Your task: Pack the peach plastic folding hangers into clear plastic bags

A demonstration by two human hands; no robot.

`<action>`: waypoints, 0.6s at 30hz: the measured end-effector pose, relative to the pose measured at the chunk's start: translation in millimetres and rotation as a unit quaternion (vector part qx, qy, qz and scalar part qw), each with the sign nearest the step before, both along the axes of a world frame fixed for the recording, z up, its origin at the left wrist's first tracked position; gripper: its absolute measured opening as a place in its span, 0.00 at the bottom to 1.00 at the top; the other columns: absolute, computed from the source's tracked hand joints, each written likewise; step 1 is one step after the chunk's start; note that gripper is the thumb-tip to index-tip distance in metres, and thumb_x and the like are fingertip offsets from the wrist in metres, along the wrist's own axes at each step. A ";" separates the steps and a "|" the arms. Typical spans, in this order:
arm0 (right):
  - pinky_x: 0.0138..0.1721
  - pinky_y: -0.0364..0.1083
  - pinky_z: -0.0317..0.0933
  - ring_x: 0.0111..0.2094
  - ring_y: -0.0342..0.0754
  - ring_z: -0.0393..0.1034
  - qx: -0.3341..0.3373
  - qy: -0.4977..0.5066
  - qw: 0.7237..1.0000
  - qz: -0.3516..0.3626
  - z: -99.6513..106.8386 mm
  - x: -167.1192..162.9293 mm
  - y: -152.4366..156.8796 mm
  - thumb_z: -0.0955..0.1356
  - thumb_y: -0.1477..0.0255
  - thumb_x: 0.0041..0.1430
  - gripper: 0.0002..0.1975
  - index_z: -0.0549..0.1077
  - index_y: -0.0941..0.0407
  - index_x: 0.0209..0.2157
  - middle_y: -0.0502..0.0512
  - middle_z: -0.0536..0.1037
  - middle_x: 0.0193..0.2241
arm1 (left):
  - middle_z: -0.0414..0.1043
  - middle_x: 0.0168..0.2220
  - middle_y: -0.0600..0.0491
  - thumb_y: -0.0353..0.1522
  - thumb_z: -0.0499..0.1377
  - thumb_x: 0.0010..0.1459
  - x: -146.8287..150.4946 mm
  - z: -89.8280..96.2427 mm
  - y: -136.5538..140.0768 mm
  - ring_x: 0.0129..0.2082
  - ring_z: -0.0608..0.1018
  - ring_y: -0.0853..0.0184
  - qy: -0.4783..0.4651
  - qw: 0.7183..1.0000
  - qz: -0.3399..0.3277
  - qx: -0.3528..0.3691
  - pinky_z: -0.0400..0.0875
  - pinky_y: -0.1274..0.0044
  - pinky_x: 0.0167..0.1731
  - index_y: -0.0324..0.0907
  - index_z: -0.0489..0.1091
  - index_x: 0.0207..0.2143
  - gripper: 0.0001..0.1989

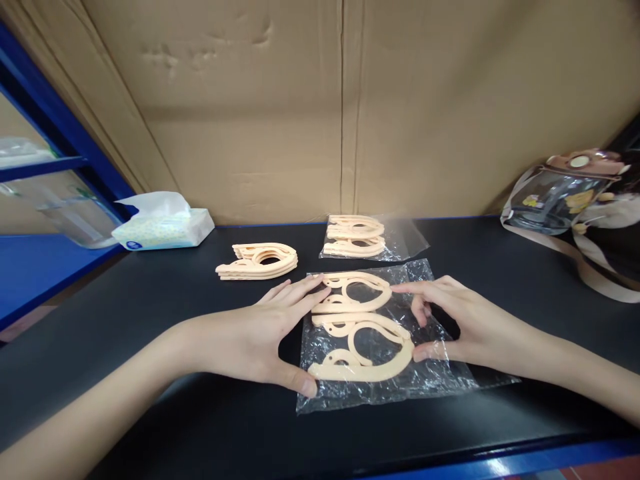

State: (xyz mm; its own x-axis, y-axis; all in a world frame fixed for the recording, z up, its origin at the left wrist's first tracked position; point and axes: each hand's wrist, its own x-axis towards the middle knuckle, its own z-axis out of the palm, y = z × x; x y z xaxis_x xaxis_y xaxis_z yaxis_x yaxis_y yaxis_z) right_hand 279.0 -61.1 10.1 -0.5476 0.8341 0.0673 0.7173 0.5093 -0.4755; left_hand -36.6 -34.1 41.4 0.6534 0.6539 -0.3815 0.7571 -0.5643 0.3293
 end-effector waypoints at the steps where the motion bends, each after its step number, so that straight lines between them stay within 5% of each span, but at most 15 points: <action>1: 0.46 0.54 0.61 0.40 0.52 0.69 0.004 -0.003 1.000 0.000 -0.3 1.8 0.8 0.70 0.52 0.52 0.36 0.60 0.46 0.61 0.51 0.75 0.36 | 0.23 0.69 0.51 0.60 0.57 0.48 1.0 1.4 0.0 0.67 0.34 0.47 0.000 1.000 0.005 0.000 0.44 0.54 0.62 0.50 0.31 0.68 0.55; 7: 0.42 0.51 0.64 0.39 0.51 0.71 0.042 -0.030 0.999 -0.015 2.3 20.5 15.8 0.67 0.57 0.58 0.28 0.62 0.47 0.59 0.51 0.76 0.37 | 0.44 0.68 0.51 0.52 0.46 0.63 8.5 -6.8 6.6 0.67 0.50 0.57 -0.111 0.987 0.054 0.103 0.47 0.62 0.64 0.47 0.46 0.66 0.34; 11: 0.38 0.50 0.65 0.35 0.50 0.72 0.091 -0.052 0.994 -0.017 17.3 24.7 26.6 0.62 0.62 0.63 0.19 0.66 0.49 0.55 0.51 0.77 0.34 | 0.56 0.63 0.48 0.49 0.47 0.65 12.4 -20.9 14.1 0.62 0.60 0.58 -0.156 0.976 0.041 0.148 0.55 0.65 0.61 0.44 0.52 0.64 0.30; 18: 0.55 0.56 0.60 0.55 0.54 0.65 0.143 -0.041 0.987 0.066 23.2 -5.3 38.5 0.60 0.61 0.66 0.22 0.62 0.53 0.59 0.57 0.70 0.56 | 0.59 0.61 0.45 0.49 0.49 0.64 15.4 -24.6 18.7 0.59 0.63 0.57 -0.147 0.976 0.026 0.161 0.58 0.64 0.58 0.43 0.51 0.64 0.32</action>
